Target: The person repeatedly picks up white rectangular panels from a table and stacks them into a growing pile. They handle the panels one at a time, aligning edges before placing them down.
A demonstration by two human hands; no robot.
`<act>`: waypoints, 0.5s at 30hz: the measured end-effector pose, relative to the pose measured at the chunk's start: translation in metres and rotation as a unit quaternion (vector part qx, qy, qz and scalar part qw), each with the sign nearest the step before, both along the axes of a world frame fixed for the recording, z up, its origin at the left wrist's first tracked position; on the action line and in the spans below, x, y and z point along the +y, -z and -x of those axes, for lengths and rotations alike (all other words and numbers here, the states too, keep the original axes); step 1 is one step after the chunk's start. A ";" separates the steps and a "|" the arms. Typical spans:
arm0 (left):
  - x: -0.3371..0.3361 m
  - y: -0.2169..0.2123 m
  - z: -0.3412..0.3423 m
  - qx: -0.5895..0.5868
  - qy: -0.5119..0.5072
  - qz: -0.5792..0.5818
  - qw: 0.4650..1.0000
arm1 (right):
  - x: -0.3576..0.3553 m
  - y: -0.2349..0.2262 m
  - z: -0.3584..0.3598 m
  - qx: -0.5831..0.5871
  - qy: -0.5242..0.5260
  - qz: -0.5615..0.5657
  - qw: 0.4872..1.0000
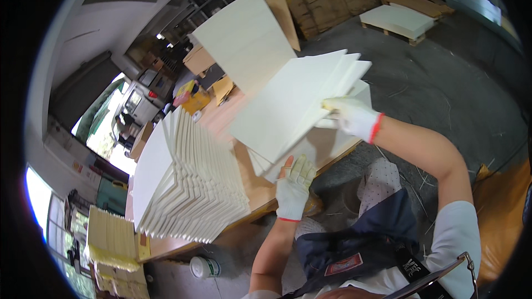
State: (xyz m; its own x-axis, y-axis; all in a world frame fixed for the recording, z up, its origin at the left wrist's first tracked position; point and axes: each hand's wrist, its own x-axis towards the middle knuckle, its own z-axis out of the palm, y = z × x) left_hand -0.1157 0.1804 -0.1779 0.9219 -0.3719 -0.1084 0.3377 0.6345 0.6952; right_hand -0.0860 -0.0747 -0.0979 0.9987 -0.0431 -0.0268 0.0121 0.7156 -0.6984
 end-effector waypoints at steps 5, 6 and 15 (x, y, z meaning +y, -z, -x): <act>0.044 -0.024 0.023 0.031 -0.029 0.087 0.995 | -0.037 -0.011 0.089 0.050 -0.012 0.099 0.994; 0.052 -0.021 0.023 -0.009 -0.001 0.075 0.997 | -0.046 -0.007 0.105 0.038 -0.022 0.099 0.994; 0.092 -0.094 0.103 -0.121 -0.128 -0.209 0.962 | -0.013 -0.056 0.145 -0.035 -0.088 0.165 0.982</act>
State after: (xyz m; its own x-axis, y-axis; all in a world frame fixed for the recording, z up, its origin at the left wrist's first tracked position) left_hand -0.2184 0.2724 -0.0836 0.9945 -0.1006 0.0306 0.0036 0.3235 0.9462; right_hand -0.2305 -0.0875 -0.0420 0.9905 0.1346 0.0284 -0.0350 0.4465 -0.8941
